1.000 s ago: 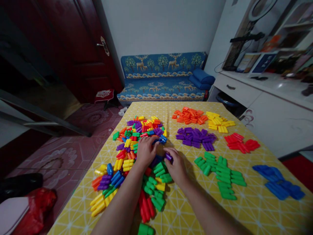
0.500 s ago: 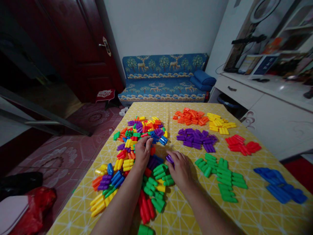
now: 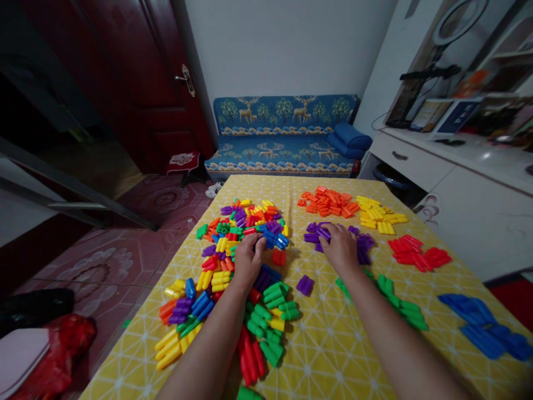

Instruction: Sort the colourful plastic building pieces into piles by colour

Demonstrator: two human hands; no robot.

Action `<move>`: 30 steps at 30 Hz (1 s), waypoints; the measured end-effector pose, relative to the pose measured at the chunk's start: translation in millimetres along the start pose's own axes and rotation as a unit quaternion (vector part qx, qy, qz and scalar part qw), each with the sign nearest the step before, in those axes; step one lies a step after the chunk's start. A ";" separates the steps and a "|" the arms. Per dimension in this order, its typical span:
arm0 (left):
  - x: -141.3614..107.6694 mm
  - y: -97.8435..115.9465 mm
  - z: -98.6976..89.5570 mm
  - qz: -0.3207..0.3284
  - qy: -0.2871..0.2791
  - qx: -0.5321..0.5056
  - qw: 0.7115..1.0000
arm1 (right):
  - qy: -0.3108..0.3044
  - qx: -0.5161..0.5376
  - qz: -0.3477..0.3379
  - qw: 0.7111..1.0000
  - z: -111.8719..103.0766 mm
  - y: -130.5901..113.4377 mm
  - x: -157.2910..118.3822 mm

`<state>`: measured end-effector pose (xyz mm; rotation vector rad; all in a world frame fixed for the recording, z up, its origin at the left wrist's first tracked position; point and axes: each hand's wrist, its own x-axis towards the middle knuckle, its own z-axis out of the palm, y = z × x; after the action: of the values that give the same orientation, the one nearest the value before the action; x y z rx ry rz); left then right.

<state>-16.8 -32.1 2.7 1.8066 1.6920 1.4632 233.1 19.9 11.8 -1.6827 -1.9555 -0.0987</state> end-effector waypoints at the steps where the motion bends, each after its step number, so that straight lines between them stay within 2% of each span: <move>1: 0.2 0.4 -0.6 0.006 -0.006 0.005 1.000 | 0.000 -0.005 0.001 1.000 1.5 2.0 2.3; 4: 0.9 1.2 -1.8 0.017 -0.018 0.013 1.000 | 0.030 0.019 -0.010 0.999 1.8 -5.9 -5.8; 6: 1.1 1.1 -2.0 0.021 -0.022 0.015 0.999 | 0.018 0.067 -0.020 0.997 -3.4 -18.7 -20.7; 9: 1.1 0.5 -1.3 0.024 -0.020 0.016 0.999 | -0.092 0.120 -0.018 0.988 -15.7 -36.5 -48.3; 12: 0.9 0.4 -0.3 0.028 -0.015 0.018 0.999 | -0.198 0.117 -0.052 0.972 -22.8 -42.9 -71.2; 15: 0.6 0.8 0.2 0.029 -0.014 0.019 0.999 | -0.237 0.134 -0.073 0.959 -18.4 -40.7 -81.1; 18: 0.1 1.0 0.0 0.028 -0.016 0.020 0.999 | -0.212 0.152 -0.057 0.964 -8.9 -36.7 -78.4; 22: 0.0 0.8 -0.1 0.027 -0.018 0.019 0.999 | -0.083 0.123 -0.008 0.989 -4.4 -32.6 -71.2; 24: 0.2 1.0 0.3 0.025 -0.017 0.017 0.999 | -0.035 0.116 0.003 0.993 -4.7 -31.8 -71.7; 26: 0.5 1.1 0.7 0.028 -0.016 0.013 0.999 | -0.039 0.135 -0.007 0.990 -3.3 -31.9 -74.3; 30: 0.4 0.6 1.0 0.033 -0.015 0.012 0.999 | -0.084 0.173 -0.049 0.980 8.0 -31.7 -77.4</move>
<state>-15.8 -31.5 2.9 1.9043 1.6587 1.4396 205.6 -52.6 -20.4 -1.4053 -2.0369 0.3412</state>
